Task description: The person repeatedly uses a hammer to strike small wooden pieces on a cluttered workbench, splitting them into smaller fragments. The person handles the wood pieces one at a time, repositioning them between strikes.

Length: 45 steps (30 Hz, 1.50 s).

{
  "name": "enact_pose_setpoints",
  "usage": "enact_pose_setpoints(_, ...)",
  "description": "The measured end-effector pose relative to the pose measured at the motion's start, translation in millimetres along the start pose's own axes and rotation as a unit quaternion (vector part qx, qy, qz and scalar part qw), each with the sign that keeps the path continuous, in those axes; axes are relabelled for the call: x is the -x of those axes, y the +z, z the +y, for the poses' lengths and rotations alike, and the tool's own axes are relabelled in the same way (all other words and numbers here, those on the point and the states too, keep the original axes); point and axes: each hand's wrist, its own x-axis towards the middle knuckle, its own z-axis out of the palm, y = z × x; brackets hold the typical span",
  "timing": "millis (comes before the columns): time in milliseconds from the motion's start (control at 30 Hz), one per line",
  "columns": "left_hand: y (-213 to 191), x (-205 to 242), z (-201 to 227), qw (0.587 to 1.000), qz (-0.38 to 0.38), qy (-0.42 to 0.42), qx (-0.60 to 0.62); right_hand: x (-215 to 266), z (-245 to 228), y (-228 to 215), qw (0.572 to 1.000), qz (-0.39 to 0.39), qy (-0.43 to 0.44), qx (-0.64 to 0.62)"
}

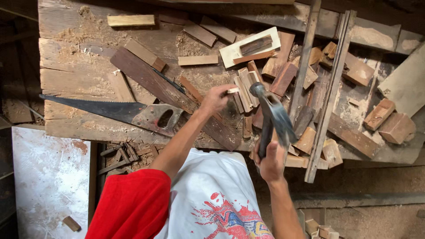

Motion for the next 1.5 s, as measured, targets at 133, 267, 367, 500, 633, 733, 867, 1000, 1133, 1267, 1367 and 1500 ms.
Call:
enact_pose_setpoints(133,-4,-1,5,0.999,-0.007,-0.043,0.003,-29,28,13,0.991,0.027,-0.005,0.129)
enact_pose_setpoints(267,-10,0,1,0.999,-0.019,-0.03,0.016,-44,26,23,0.965,0.071,0.115,0.226)
enact_pose_setpoints(367,-13,3,-6,0.995,0.036,0.092,-0.002,-32,5,15,0.988,0.067,0.095,0.098)
enact_pose_setpoints(500,-9,2,-6,0.994,0.053,0.093,-0.005,-22,-7,-3,0.997,-0.008,-0.066,-0.026)
enact_pose_setpoints(633,-8,3,1,0.998,-0.006,-0.066,-0.004,-38,19,12,0.996,0.038,0.011,0.081)
enact_pose_setpoints(733,-12,3,6,0.998,0.032,0.044,0.018,-46,16,15,0.968,0.052,0.128,0.207)
enact_pose_setpoints(867,-13,6,7,0.998,0.035,0.051,0.028,-27,-19,-10,0.986,0.051,0.122,0.104)
enact_pose_setpoints(1000,-15,9,10,0.997,0.051,0.057,0.012,-23,-29,-17,0.996,-0.016,0.008,-0.089)
enact_pose_setpoints(1133,-14,5,14,1.0,0.015,0.017,0.018,-38,-1,4,0.998,0.005,0.056,0.038)
enact_pose_setpoints(1267,-18,1,14,1.0,-0.008,0.008,0.027,-40,-3,2,0.962,0.055,0.213,0.163)
enact_pose_setpoints(1367,-16,5,8,0.999,0.022,0.021,0.021,-24,-22,-10,0.991,0.023,0.128,0.03)
enact_pose_setpoints(1500,-16,6,4,0.996,0.031,0.079,0.003,-29,-24,-9,0.989,-0.067,-0.096,-0.087)
